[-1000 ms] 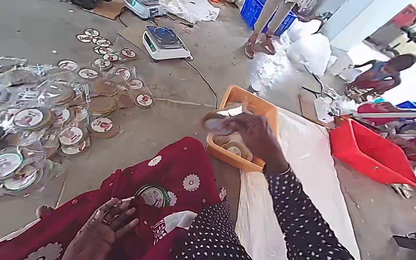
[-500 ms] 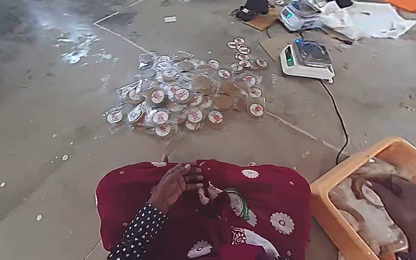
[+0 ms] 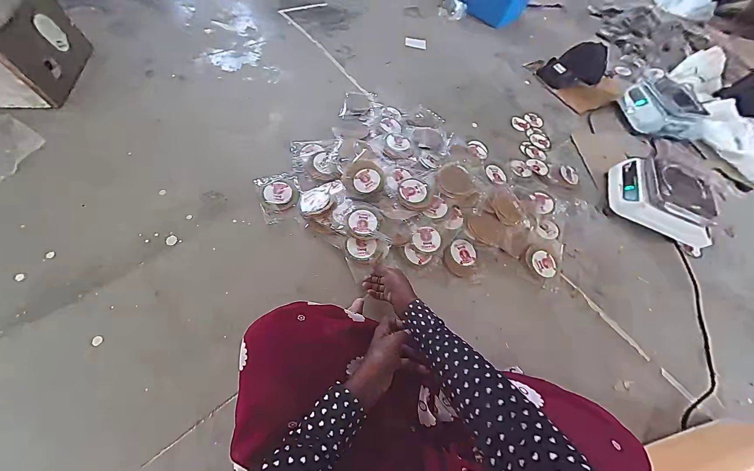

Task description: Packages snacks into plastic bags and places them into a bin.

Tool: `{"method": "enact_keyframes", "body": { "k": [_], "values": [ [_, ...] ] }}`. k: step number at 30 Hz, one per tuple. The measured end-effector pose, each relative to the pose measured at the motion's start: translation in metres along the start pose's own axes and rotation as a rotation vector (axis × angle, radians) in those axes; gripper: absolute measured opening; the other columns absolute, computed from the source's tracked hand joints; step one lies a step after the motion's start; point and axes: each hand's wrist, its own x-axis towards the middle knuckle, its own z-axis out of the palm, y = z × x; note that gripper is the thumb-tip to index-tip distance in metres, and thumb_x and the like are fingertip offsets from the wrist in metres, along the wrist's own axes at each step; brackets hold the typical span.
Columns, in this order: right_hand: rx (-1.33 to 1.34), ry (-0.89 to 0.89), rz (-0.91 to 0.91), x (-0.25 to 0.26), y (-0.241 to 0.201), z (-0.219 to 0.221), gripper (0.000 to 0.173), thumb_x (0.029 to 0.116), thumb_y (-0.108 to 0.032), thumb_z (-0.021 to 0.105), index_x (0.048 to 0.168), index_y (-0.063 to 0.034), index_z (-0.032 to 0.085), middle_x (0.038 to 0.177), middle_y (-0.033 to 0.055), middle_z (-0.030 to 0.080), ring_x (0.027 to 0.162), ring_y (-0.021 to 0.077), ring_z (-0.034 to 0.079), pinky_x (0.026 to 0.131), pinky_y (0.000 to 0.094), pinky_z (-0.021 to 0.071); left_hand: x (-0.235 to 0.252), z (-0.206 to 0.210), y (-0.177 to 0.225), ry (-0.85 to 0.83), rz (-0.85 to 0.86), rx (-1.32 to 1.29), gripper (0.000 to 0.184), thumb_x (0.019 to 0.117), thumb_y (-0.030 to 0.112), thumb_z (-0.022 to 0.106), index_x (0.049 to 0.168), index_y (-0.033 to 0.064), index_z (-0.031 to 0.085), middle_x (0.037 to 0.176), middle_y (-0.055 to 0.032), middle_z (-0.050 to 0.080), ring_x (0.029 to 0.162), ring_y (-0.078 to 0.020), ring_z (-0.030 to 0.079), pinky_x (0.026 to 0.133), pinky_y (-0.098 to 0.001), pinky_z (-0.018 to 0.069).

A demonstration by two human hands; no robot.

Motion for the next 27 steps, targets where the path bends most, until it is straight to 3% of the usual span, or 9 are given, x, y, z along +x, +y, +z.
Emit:
{"method": "enact_keyframes", "body": {
  "k": [3,7,13,15,18,21,22,24,27],
  "values": [
    [0.008,0.143,-0.039,0.012,-0.001,0.005,0.021,0.102,-0.022,0.063,0.106,-0.0017,0.064,0.078,0.0061,0.064,0.06,0.012,0.06,0.054,0.0265,0.0519,0.0,0.002,0.003,0.054,-0.013,-0.039,0.03,0.1059,0.003,0.04,0.136,0.0013,0.036,0.091,-0.0155,0.06,0.065,-0.0244,0.066,0.056,-0.0388,0.0587],
    [-0.232,0.214,-0.156,-0.004,-0.012,-0.028,0.031,0.0986,-0.017,0.069,0.122,0.0031,0.061,0.097,0.0151,0.068,0.075,0.0189,0.067,0.069,0.0347,0.0581,0.003,0.002,0.0,-0.022,-0.043,0.012,0.037,0.1074,0.004,0.038,0.143,-0.0007,0.033,0.092,-0.017,0.065,0.066,-0.0243,0.069,0.061,-0.0376,0.0606],
    [-0.863,0.23,-0.654,-0.084,-0.057,-0.106,0.014,0.095,-0.011,0.072,0.103,0.0002,0.07,0.091,0.0128,0.073,0.082,0.0223,0.071,0.082,0.0453,0.0576,-0.002,0.001,-0.005,-0.084,-0.016,0.058,0.024,0.1089,0.009,0.037,0.123,-0.0039,0.051,0.086,-0.0142,0.069,0.066,-0.0237,0.071,0.06,-0.0388,0.0613],
    [-1.009,0.203,-0.874,-0.131,-0.069,-0.121,0.008,0.0941,-0.009,0.072,0.1,-0.0036,0.074,0.091,0.0097,0.075,0.084,0.0227,0.072,0.082,0.0489,0.0581,-0.007,0.0,-0.007,-0.105,-0.025,0.045,0.034,0.1116,0.019,0.033,0.116,-0.0045,0.057,0.085,-0.0145,0.07,0.068,-0.0252,0.072,0.062,-0.0399,0.0619],
    [-1.199,0.114,-1.281,-0.21,-0.074,-0.137,0.011,0.0967,-0.013,0.067,0.094,-0.007,0.075,0.087,0.0046,0.074,0.081,0.0173,0.071,0.076,0.0406,0.0581,-0.018,-0.001,-0.011,-0.202,-0.105,-0.025,0.063,0.112,0.044,0.019,0.11,-0.0024,0.061,0.085,-0.0157,0.072,0.073,-0.0283,0.073,0.066,-0.0429,0.0621],
    [-1.215,0.101,-1.541,-0.274,-0.055,-0.149,0.017,0.1007,-0.018,0.065,0.093,-0.0106,0.078,0.097,0.0003,0.077,0.11,0.0176,0.07,0.106,0.0394,0.0519,-0.031,-0.006,-0.023,-0.521,-0.185,-0.148,0.101,0.0957,0.076,0.0,0.12,0.001,0.063,0.104,-0.0189,0.074,0.091,-0.0317,0.074,0.075,-0.0452,0.0624],
    [-1.159,0.107,-1.58,-0.288,-0.041,-0.153,0.017,0.1005,-0.017,0.064,0.093,-0.0106,0.078,0.098,0.0013,0.077,0.115,0.0197,0.068,0.112,0.043,0.0482,-0.036,-0.009,-0.03,-0.654,-0.186,-0.207,0.109,0.0883,0.086,0.003,0.125,0.0029,0.064,0.112,-0.0196,0.073,0.096,-0.0325,0.074,0.077,-0.0454,0.0622],
    [-1.086,0.138,-1.622,-0.304,-0.007,-0.164,0.016,0.1013,-0.016,0.063,0.094,-0.0124,0.077,0.102,0.0025,0.076,0.12,0.0211,0.065,0.116,0.0471,0.0428,-0.049,-0.01,-0.043,-0.871,-0.174,-0.341,0.1,0.0861,0.088,0.032,0.132,0.0058,0.065,0.123,-0.0203,0.069,0.104,-0.0322,0.071,0.08,-0.044,0.0613],
    [-1.014,0.179,-1.591,-0.317,0.048,-0.18,0.012,0.0999,-0.012,0.064,0.095,-0.0134,0.075,0.11,0.0041,0.073,0.126,0.0211,0.06,0.117,0.0429,0.041,-0.084,-0.013,-0.066,-0.734,-0.156,-0.403,0.042,0.0908,0.035,0.073,0.121,0.0056,0.069,0.115,-0.0171,0.071,0.104,-0.0268,0.072,0.088,-0.0436,0.0608]
  ]
}}
